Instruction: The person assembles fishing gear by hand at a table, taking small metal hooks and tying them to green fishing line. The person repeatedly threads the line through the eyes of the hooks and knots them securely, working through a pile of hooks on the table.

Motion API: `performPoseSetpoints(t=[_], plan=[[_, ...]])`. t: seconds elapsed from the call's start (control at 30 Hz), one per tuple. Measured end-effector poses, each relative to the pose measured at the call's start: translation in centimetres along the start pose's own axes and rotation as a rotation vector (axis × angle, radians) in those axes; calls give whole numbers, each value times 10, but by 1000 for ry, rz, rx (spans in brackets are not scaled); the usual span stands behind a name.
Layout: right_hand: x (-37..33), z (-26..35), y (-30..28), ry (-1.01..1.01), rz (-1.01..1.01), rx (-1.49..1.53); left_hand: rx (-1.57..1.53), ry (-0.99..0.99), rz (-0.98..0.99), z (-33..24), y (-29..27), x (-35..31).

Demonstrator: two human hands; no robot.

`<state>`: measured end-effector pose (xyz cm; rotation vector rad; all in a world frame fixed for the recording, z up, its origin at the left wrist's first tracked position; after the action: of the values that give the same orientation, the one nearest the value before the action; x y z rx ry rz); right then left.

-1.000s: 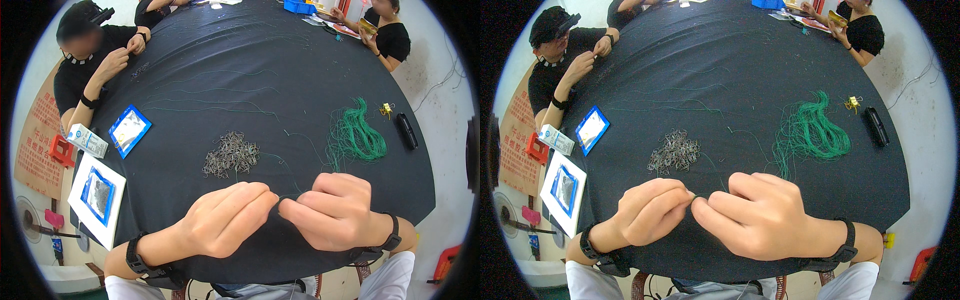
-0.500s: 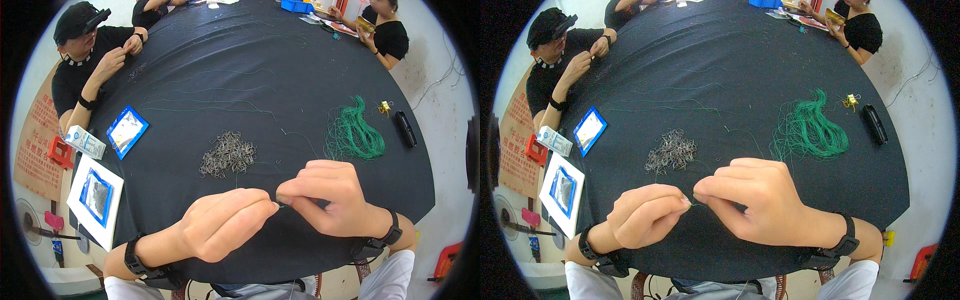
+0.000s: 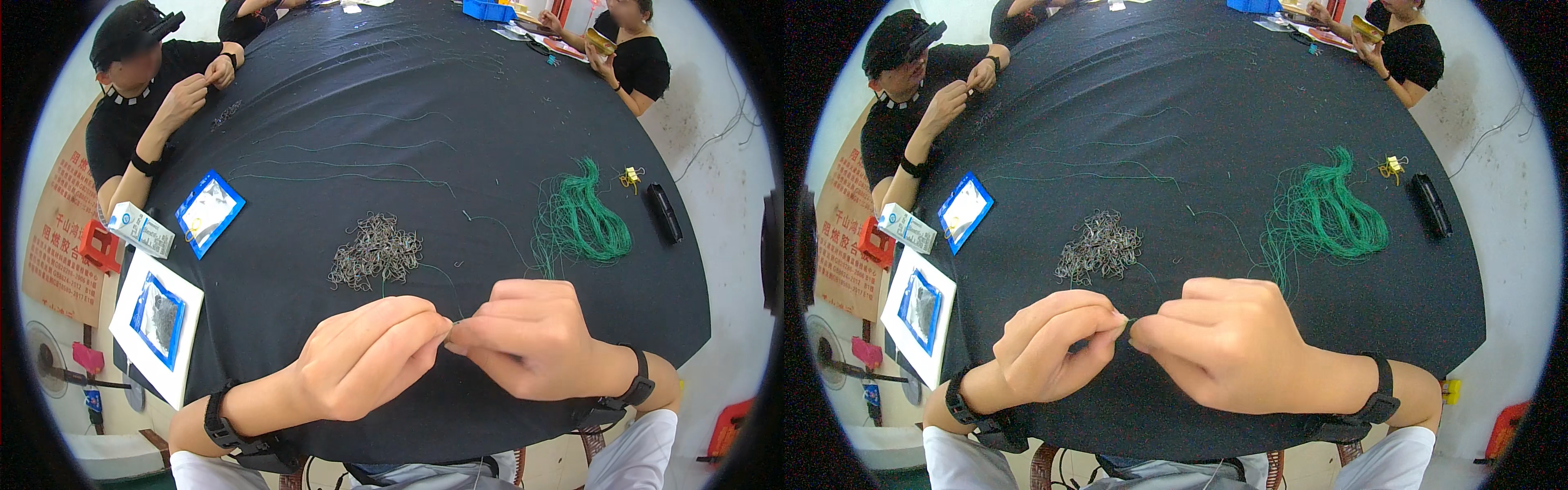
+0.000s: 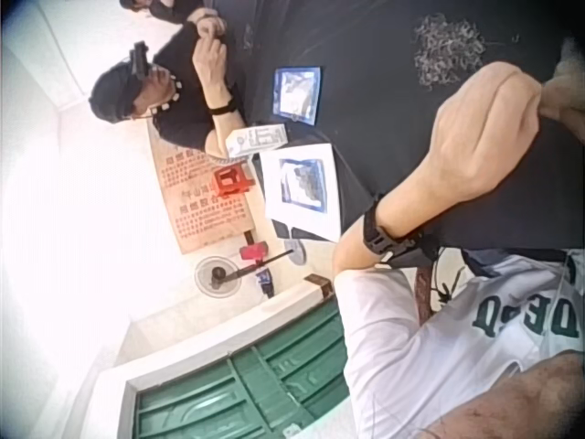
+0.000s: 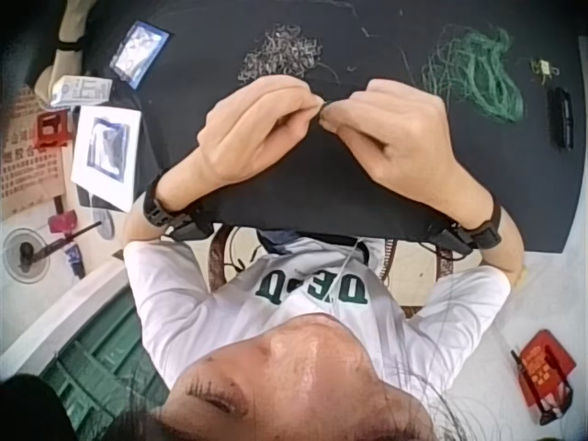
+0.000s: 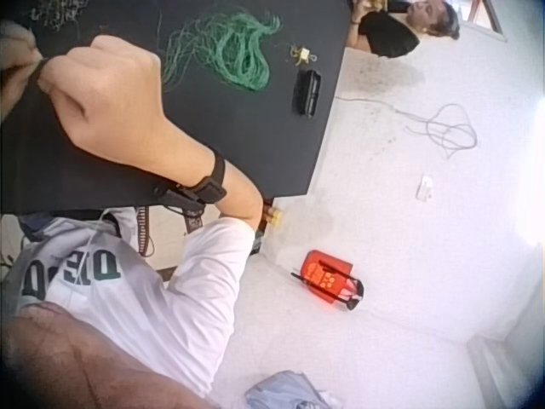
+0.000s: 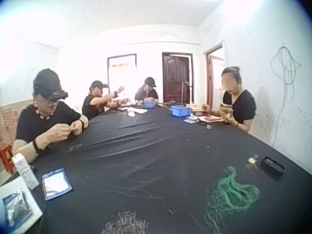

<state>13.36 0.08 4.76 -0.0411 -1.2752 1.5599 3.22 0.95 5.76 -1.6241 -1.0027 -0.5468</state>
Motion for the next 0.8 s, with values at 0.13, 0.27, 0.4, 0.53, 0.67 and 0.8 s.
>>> performPoseSetpoints(t=[0.13,0.27,0.4,0.53,0.67,0.8], plan=[[-4,24,-2,-158,-31,-247,-5,47,20,-1,5,2],[0,38,-22,-236,-207,-303,-29,102,63,-7,7,0],[1,22,-27,-178,-194,-304,-66,148,85,-13,8,0],[5,4,-23,-41,-131,-106,-112,143,81,-12,6,2],[6,-9,-17,51,-85,86,-134,57,50,-5,4,0],[3,-21,-5,153,-40,262,-161,-36,35,2,3,-1]])
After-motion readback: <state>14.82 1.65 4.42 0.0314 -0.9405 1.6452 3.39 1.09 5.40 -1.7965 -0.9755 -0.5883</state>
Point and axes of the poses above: each hand's wrist, its own x-axis towards the middle knuckle, its own y-axis out of the palm, z = x × y, the point moved 10 cm from there along x, towards the middle knuckle, and after that the axes turned 1 degree about -z, right-handed, at the moved point
